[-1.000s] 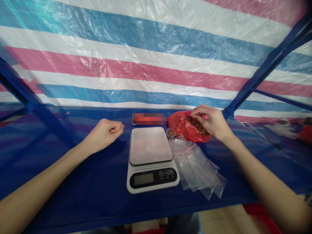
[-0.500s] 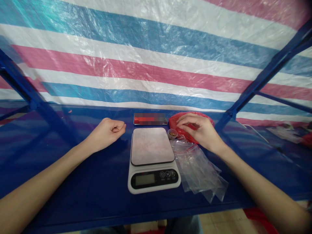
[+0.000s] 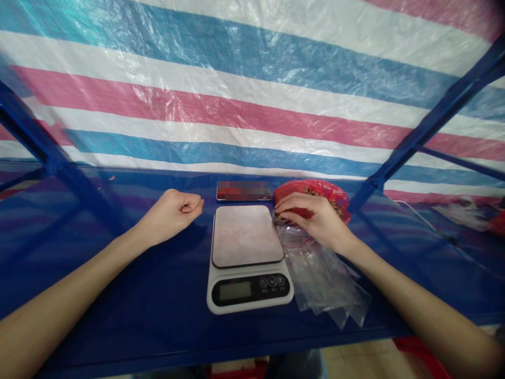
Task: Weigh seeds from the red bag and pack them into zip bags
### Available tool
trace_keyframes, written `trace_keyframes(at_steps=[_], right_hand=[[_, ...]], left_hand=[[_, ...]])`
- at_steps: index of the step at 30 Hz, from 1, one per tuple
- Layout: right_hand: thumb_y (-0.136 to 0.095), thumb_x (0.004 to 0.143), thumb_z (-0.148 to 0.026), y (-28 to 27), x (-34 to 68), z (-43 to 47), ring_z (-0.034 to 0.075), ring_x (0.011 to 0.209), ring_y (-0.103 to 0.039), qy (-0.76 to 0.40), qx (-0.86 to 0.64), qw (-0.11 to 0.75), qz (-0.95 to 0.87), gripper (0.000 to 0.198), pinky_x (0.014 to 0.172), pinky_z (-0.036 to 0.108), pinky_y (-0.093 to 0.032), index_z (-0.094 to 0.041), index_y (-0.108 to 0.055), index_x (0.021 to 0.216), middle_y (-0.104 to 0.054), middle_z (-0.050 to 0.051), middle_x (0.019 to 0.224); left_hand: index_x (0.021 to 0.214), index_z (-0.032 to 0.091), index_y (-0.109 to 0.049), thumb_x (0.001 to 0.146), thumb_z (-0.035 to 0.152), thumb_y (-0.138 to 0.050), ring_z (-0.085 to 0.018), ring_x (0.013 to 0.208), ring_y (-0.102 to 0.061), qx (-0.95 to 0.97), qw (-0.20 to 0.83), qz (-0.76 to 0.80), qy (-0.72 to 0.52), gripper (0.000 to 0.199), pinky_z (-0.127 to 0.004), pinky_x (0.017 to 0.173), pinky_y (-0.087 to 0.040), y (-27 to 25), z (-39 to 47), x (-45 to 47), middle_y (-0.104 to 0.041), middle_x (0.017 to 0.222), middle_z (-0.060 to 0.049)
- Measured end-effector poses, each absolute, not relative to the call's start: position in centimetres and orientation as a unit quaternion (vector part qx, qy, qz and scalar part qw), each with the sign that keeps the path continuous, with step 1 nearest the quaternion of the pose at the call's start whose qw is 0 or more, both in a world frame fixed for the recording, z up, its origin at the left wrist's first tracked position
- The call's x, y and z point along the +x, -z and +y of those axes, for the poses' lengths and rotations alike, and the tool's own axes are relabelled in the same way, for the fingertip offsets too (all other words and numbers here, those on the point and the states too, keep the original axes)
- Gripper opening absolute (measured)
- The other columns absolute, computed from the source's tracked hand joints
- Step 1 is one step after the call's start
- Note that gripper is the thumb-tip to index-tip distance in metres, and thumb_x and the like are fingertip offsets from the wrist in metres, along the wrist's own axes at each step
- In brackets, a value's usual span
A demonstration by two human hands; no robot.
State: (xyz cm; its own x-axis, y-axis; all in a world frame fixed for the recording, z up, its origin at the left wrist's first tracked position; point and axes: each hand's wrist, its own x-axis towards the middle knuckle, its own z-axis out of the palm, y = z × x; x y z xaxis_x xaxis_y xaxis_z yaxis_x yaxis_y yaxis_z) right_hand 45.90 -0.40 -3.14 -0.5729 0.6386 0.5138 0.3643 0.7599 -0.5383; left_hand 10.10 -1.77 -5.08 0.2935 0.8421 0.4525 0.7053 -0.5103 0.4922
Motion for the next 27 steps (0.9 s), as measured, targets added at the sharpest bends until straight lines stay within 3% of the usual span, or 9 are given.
trace_keyframes(at_steps=[20, 27], right_hand=[[-0.071, 0.099, -0.029, 3.72, 45.69, -0.11, 0.021, 0.083, -0.075, -0.203, -0.312, 0.372, -0.850, 0.012, 0.076, 0.033, -0.058, -0.023, -0.079, 0.091, -0.080, 0.005, 0.090], [-0.070, 0.100, -0.031, 3.46, 45.64, -0.27, 0.022, 0.085, -0.076, -0.203, -0.307, 0.378, -0.849, 0.015, 0.079, 0.034, -0.059, -0.023, -0.079, 0.092, -0.080, 0.006, 0.092]], left_hand=[[0.066, 0.023, -0.017, 0.094, 0.026, -0.048, -0.010, 0.058, -0.017, 0.808, 0.085, 0.477, -0.335, 0.042, -0.028, 0.056, -0.019, 4.97, -1.81, 9.42, -0.015, 0.064, 0.006], [0.067, 0.023, -0.016, 0.092, 0.023, -0.049, -0.010, 0.059, -0.017, 0.807, 0.087, 0.481, -0.331, 0.041, -0.028, 0.056, -0.019, 5.17, -1.80, 9.41, -0.015, 0.065, 0.006]])
